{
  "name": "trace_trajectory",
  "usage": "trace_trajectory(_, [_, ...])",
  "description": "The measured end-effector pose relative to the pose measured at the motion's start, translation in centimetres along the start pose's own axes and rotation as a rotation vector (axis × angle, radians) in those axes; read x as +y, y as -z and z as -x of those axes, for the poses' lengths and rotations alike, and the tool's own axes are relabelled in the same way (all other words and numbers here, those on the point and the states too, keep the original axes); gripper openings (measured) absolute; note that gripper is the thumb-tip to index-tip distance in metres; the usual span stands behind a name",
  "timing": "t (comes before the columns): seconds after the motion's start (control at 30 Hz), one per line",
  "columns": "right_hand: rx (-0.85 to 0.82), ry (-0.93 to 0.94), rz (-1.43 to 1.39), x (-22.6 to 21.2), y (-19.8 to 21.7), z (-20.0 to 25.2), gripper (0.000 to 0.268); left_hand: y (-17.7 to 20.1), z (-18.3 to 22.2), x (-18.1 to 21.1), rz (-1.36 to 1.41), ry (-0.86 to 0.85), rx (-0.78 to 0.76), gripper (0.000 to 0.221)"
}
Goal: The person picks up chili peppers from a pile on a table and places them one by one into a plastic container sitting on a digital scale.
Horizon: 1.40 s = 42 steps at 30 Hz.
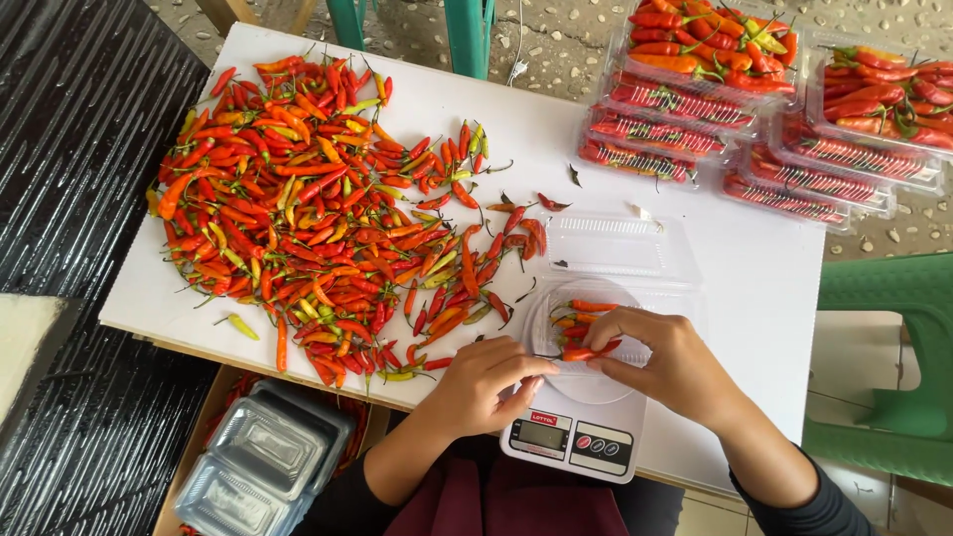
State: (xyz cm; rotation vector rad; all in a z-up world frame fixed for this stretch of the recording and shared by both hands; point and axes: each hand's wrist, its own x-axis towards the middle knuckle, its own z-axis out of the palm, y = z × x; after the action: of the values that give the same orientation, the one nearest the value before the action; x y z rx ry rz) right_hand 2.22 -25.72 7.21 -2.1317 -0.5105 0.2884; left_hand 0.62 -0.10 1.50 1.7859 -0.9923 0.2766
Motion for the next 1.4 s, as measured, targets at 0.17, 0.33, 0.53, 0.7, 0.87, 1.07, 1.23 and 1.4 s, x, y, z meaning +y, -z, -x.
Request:
trace_trajectory(0.17, [0.069,-0.097,0.003,-1.2,0.8,0.0,0.01,0.0,0.0,0.0,0.0,0.005,-0.001,0.016])
trace_trajectory(0.33, [0.069,-0.107,0.023,-0.6,0.8,0.1,0.005,-0.1,0.1,0.0,-0.008,0.01,0.0,0.017])
trace_trajectory(0.53, [0.176,-0.121,-0.159,-0.1,0.3,0.2,0.014,-1.0,0.2,-0.5,0.031,-0.002,0.132,0.017])
trace_trajectory(0.7, [0.275,-0.226,-0.117,1.4,0.1,0.3,0.015,-0.9,0.2,-0.5,0.04,0.004,0.127,0.019])
trace_trajectory(0.87, [0.261,-0.159,0.082,0.1,-0.4,0.0,0.011,-0.6,-0.3,-0.4,0.006,-0.008,0.145,0.019])
trace_trajectory(1.07, [0.201,0.016,0.149,-1.8,-0.2,-0.3,0.015,-0.8,0.3,-0.6,-0.012,0.002,0.149,0.02])
trace_trajectory(1.23, [0.132,0.09,0.147,-1.9,0.1,-0.4,0.017,-0.9,0.5,-0.7,-0.015,0.014,0.151,0.021])
trace_trajectory(1.4, [0.083,0.135,0.139,-2.0,0.3,-0.5,0.018,-0.5,-0.3,-0.2,0.008,0.052,0.169,0.027])
